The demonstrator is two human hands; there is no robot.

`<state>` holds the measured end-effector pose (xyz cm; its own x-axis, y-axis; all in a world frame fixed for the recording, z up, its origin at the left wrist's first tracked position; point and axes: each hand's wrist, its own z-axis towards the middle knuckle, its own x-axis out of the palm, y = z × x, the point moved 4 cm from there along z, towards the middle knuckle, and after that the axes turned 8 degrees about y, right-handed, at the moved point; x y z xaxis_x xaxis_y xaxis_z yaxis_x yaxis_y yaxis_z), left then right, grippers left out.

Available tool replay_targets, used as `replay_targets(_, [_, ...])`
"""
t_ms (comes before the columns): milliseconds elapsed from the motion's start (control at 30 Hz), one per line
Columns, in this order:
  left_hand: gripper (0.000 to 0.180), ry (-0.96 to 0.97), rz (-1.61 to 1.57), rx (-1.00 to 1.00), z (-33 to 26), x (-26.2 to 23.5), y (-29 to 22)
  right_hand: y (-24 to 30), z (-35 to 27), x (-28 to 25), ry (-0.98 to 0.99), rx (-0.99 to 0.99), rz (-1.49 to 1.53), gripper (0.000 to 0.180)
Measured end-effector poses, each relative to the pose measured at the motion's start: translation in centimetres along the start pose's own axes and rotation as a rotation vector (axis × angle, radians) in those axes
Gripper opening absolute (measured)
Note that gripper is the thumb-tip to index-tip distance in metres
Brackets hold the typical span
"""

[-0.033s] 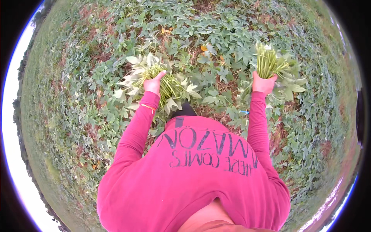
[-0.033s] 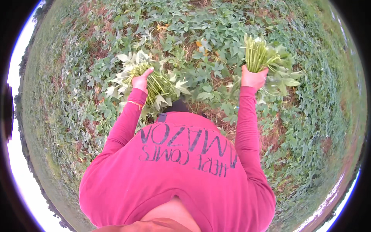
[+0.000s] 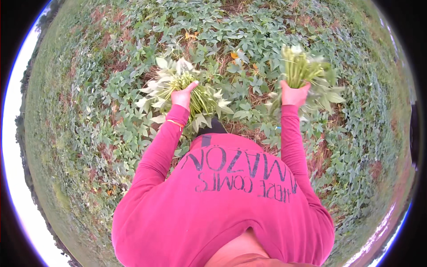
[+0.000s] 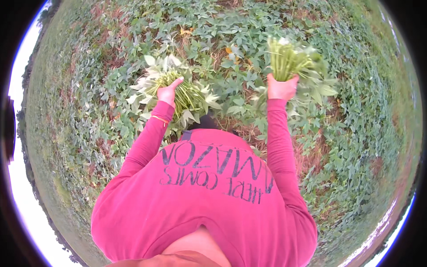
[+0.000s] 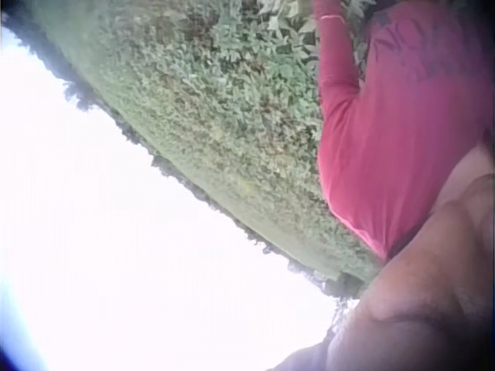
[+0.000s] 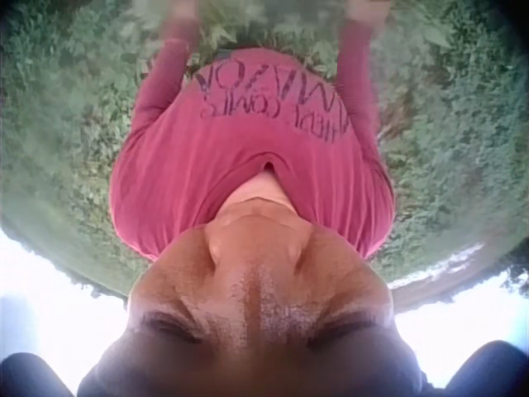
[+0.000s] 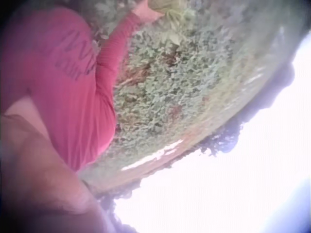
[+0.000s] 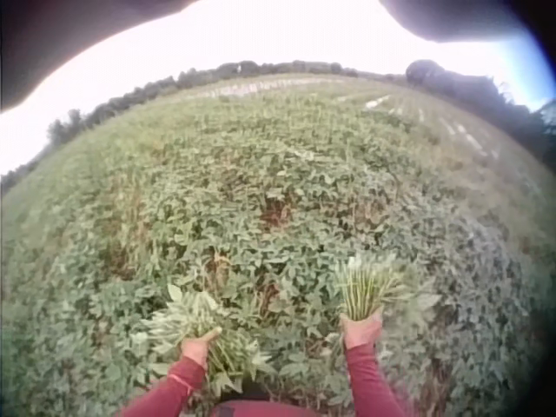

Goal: The person harvests green leafy stems from a field, gathers them into a bunch, and ties the bunch together using a flexible piece of plant material.

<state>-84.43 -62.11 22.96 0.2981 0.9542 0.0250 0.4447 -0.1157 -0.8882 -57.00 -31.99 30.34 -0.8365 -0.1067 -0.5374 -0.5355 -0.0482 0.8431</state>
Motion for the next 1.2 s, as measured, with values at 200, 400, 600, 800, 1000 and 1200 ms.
replay_targets(200, [0.039,0.516,-0.220,-0.247,-3.7,6.7,0.1,-1.1,-8.0,9.8,0.756,-0.225,-0.211,0.082])
replay_targets(400, [0.027,0.466,-0.308,-0.359,0.3,3.0,-0.5,2.1,-3.3,7.1,0.491,-0.467,-0.472,0.067])
replay_targets(600, [0.023,0.750,-0.332,-0.315,-0.6,6.2,-2.5,2.2,-5.0,11.4,0.875,-0.436,-0.445,0.078])
replay_targets(800, [0.032,0.462,-0.249,-0.182,0.2,5.3,-3.4,1.2,2.1,9.6,0.358,-0.380,-0.741,0.064])
replay_targets(1000, [0.052,0.183,0.040,0.237,-4.2,9.9,-3.2,4.5,-4.3,7.6,0.331,-0.549,-0.306,0.064])
replay_targets(1200, [0.034,0.615,-0.227,-0.204,-4.3,10.4,-1.5,1.8,-7.3,8.6,0.443,-0.388,-0.141,0.069])
